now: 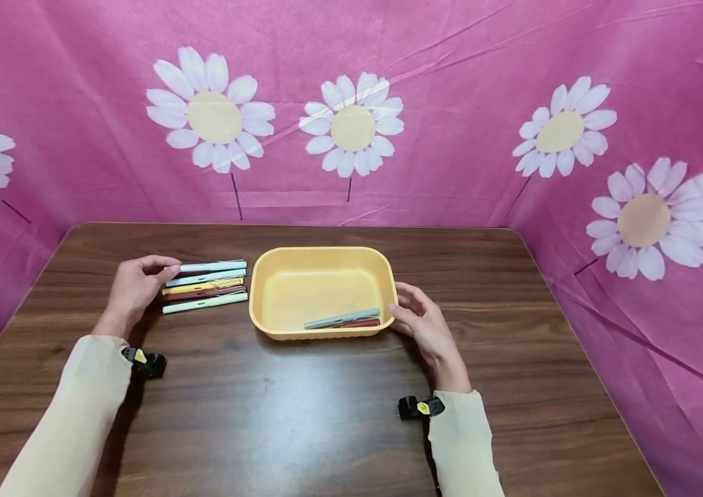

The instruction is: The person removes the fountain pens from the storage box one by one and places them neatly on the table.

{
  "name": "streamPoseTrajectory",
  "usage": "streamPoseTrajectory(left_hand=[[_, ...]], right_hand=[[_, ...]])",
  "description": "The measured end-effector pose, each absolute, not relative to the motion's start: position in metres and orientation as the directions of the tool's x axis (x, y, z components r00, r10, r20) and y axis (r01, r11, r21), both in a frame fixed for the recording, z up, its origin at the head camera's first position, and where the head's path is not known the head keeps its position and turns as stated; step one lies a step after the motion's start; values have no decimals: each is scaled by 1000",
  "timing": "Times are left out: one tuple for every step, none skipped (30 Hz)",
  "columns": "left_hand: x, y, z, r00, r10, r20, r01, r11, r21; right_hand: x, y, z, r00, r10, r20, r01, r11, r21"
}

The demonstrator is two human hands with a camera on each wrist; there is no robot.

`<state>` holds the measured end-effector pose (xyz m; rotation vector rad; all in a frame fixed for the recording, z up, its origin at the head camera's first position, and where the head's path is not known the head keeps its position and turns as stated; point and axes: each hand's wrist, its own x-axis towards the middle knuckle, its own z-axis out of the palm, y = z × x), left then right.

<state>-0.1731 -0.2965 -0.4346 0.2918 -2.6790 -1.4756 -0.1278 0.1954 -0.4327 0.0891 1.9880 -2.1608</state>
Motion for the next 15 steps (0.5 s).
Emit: streamPoseTrajectory(left_hand=[[-174, -298, -435, -981, -189, -33, -131, 533, 836], [-174, -299, -435, -983, -179, -40, -133, 546, 827], [-175, -299, -434, -985, -164, -50, -135, 558, 819], [-175, -300, -434, -987, -147, -62, -136, 569, 811], [-176, -301, -434, -989, -130, -74, -136, 579, 804], [-177, -302, -434, -990, -115, -83, -135, 587, 798], [-178, -303, -434, -990, -104, -91, -135, 593, 794], [-179, -303, -434, -991, -93, -100, -136, 596, 791], [-181, -304, -434, -991, -86, -107, -137, 600, 788], [-182, -304, -434, -990, -83, -110, -138, 602, 786], [-183, -305, -434, -990, -84, -110, -138, 604, 785], [-184, -305, -434, -990, -88, -108, -139, 606, 783], [-185, -305, -434, -990, -89, -105, -138, 609, 781], [-185, -305, -434, -991, -88, -105, -137, 611, 780], [-186, -305, -433, -991, -84, -105, -135, 615, 777]], right_hand=[[-128, 195, -433, -978, -107, -181, 190, -73, -979], [-128, 194, -433, -977, -109, -182, 190, -72, -979], [-128, 194, -433, -977, -108, -182, 191, -74, -979], [-128, 194, -433, -978, -111, -179, 188, -75, -979], [-129, 194, -433, -978, -111, -177, 186, -74, -980], [-129, 194, -433, -978, -114, -174, 183, -70, -981], [-129, 194, -433, -978, -116, -172, 180, -67, -981], [-130, 194, -433, -978, -119, -169, 178, -63, -982], [-130, 194, -432, -979, -119, -167, 175, -61, -983], [-131, 194, -432, -979, -120, -164, 172, -57, -984], [-131, 193, -432, -979, -121, -162, 169, -54, -984], [-132, 193, -432, -980, -122, -160, 167, -51, -985], [-132, 193, -432, -980, -124, -157, 164, -48, -985], [-132, 193, -432, -980, -122, -156, 163, -47, -985], [-133, 192, -432, -981, -119, -155, 162, -49, -986]])
